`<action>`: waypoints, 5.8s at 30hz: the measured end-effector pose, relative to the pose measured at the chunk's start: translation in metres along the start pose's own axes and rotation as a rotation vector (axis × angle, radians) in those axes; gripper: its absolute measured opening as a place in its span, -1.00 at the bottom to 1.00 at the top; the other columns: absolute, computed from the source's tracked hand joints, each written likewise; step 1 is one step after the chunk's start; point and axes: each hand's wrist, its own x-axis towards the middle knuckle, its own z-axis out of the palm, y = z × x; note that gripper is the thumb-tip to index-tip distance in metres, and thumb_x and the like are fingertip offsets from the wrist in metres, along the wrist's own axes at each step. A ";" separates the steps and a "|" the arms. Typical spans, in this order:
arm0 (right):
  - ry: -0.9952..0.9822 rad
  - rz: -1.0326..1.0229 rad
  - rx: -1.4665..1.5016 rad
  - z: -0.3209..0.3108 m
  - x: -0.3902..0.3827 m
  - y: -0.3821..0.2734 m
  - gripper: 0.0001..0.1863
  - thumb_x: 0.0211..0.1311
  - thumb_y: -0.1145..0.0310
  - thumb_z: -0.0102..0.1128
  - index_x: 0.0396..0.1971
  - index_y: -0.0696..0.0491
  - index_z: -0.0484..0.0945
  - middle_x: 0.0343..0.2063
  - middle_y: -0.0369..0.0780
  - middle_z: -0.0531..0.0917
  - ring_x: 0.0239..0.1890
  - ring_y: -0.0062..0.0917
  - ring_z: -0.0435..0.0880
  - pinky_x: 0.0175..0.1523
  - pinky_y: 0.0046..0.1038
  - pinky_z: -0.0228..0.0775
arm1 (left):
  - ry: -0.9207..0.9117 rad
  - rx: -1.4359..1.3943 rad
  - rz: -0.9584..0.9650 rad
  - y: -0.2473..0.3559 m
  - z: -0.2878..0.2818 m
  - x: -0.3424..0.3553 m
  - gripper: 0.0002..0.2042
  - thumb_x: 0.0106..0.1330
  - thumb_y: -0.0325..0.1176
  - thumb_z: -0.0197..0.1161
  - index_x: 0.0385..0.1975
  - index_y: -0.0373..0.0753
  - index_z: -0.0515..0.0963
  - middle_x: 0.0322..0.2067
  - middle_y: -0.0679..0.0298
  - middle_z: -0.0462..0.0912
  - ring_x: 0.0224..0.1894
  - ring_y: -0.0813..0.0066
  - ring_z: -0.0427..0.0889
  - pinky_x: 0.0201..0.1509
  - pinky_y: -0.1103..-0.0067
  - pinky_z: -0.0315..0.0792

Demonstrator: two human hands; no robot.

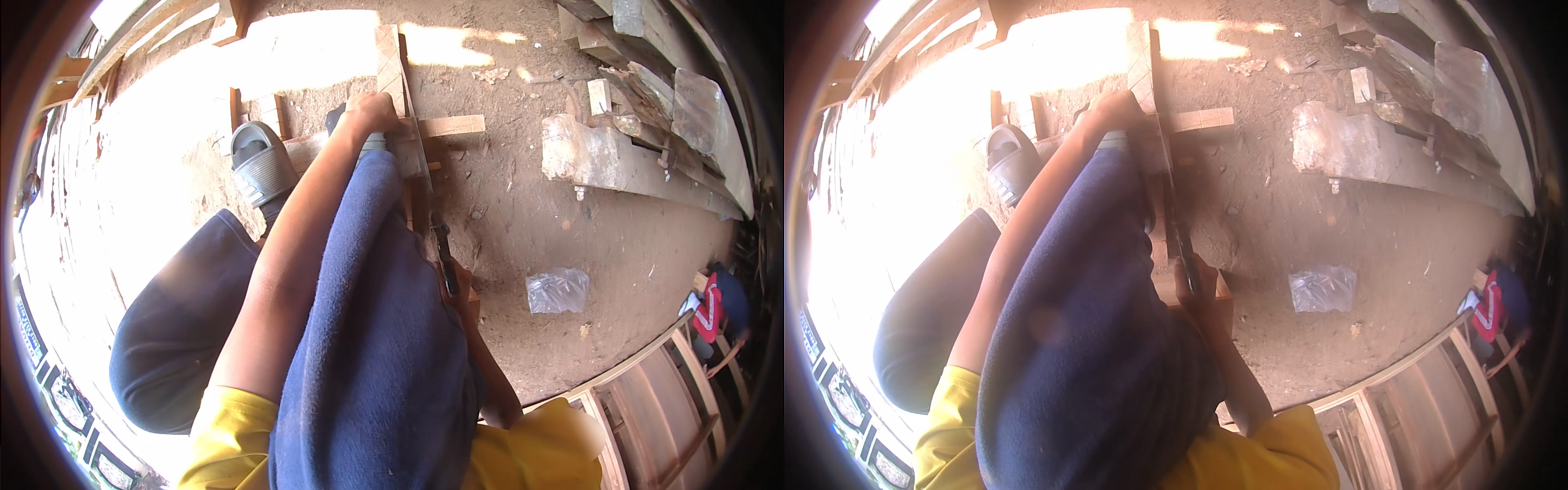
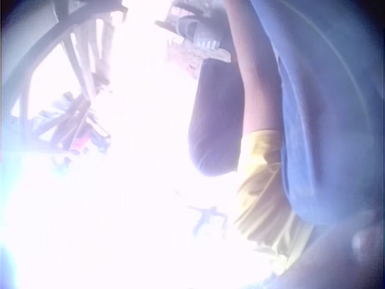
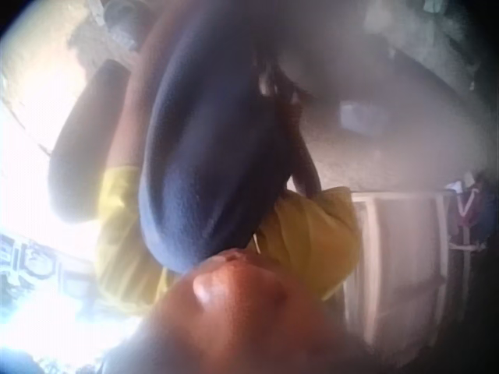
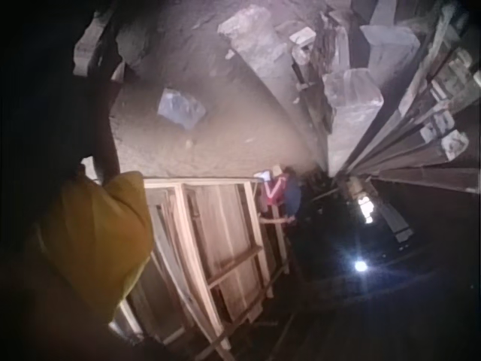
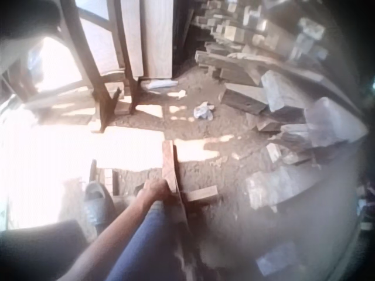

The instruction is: The person uses a hand saw to cut a small piece of wood that is held in place by their foot. The person repeatedly saws through the wood, creating sawdust, and then separates the cut piece.

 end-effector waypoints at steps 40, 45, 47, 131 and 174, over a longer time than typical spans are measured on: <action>-0.049 0.052 0.032 -0.001 0.010 0.015 -0.94 0.16 0.49 0.14 -0.43 0.14 0.46 -0.68 -0.09 0.48 -0.67 -0.27 0.53 -0.57 -0.35 0.22 | 0.408 0.023 0.113 0.004 0.039 -0.030 -0.80 0.13 -0.12 0.26 -0.29 0.07 0.70 -0.23 0.33 0.67 0.06 0.36 0.46 0.32 0.19 0.00; 0.001 -0.008 -0.088 -0.002 -0.017 0.018 -0.92 0.16 0.49 0.13 -0.34 0.14 0.50 -0.68 -0.09 0.48 -0.67 -0.27 0.53 -0.56 -0.34 0.24 | 0.339 -0.015 0.089 0.010 0.037 -0.027 -0.81 0.14 -0.12 0.25 -0.30 0.04 0.70 -0.17 0.34 0.65 0.08 0.36 0.47 0.38 0.09 -0.09; -0.008 -0.037 -0.110 -0.003 -0.016 0.016 -0.90 0.16 0.49 0.13 -0.31 0.14 0.50 -0.68 -0.09 0.49 -0.67 -0.26 0.53 -0.55 -0.33 0.25 | 0.381 0.000 0.087 0.007 0.038 -0.029 -0.80 0.16 -0.11 0.24 -0.32 0.03 0.70 -0.19 0.32 0.66 0.06 0.35 0.48 0.39 0.11 -0.08; -0.040 -0.042 -0.100 0.002 0.018 0.012 -0.91 0.14 0.50 0.11 -0.34 0.14 0.50 -0.67 -0.08 0.50 -0.67 -0.22 0.50 -0.58 -0.35 0.26 | 0.359 -0.016 0.051 0.013 0.033 -0.034 -0.76 0.21 -0.17 0.13 -0.54 -0.13 0.65 -0.41 0.19 0.67 -0.13 0.28 0.61 0.34 0.01 -0.05; -0.063 -0.103 -0.066 -0.016 0.029 0.025 -0.86 0.17 0.45 0.13 -0.54 0.16 0.46 -0.72 -0.15 0.47 -0.70 -0.41 0.51 -0.57 -0.38 0.25 | 0.386 -0.054 0.110 0.006 0.029 -0.041 -0.75 0.19 -0.11 0.18 -0.48 -0.11 0.68 -0.38 0.17 0.68 -0.19 0.29 0.64 0.34 0.11 0.00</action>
